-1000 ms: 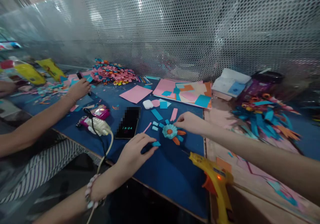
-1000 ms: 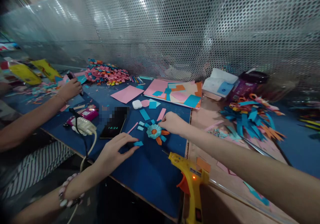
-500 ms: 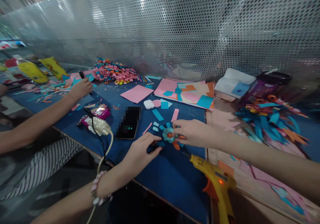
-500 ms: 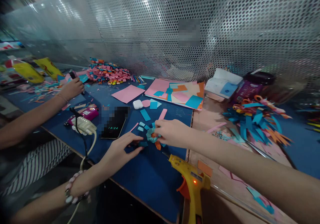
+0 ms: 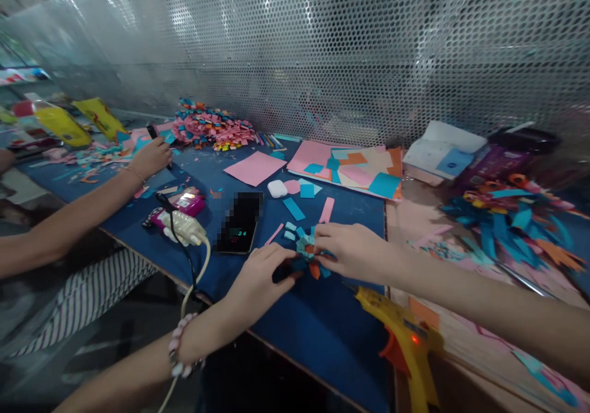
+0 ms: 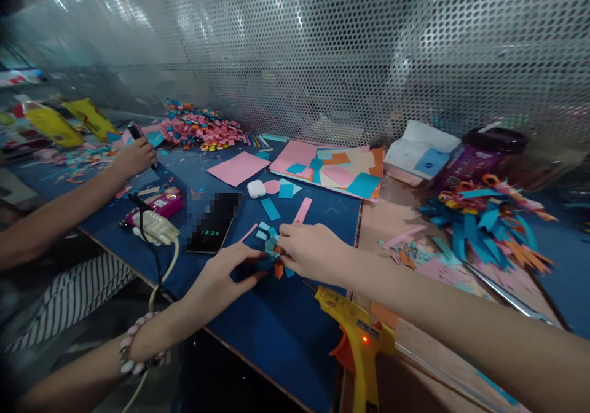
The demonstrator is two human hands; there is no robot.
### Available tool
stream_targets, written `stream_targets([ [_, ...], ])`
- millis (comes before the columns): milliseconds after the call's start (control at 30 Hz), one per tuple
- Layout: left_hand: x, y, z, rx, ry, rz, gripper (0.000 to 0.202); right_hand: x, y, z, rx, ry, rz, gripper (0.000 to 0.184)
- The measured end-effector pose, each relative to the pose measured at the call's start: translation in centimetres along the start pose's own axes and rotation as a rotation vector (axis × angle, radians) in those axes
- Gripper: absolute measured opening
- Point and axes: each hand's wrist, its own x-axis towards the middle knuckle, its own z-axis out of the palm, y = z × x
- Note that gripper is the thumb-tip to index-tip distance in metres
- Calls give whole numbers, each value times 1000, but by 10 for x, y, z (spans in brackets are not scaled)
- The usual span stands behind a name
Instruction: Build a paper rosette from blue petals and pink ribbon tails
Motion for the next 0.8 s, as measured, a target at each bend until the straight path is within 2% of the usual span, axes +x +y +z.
stream_targets([
  [367, -3, 1, 1, -19, -1, -105, 35, 4, -6, -1, -14, -23, 17, 14],
  [800, -1, -1, 2, 46, 6, -3, 29, 5, -10, -5, -8, -45, 20, 13],
])
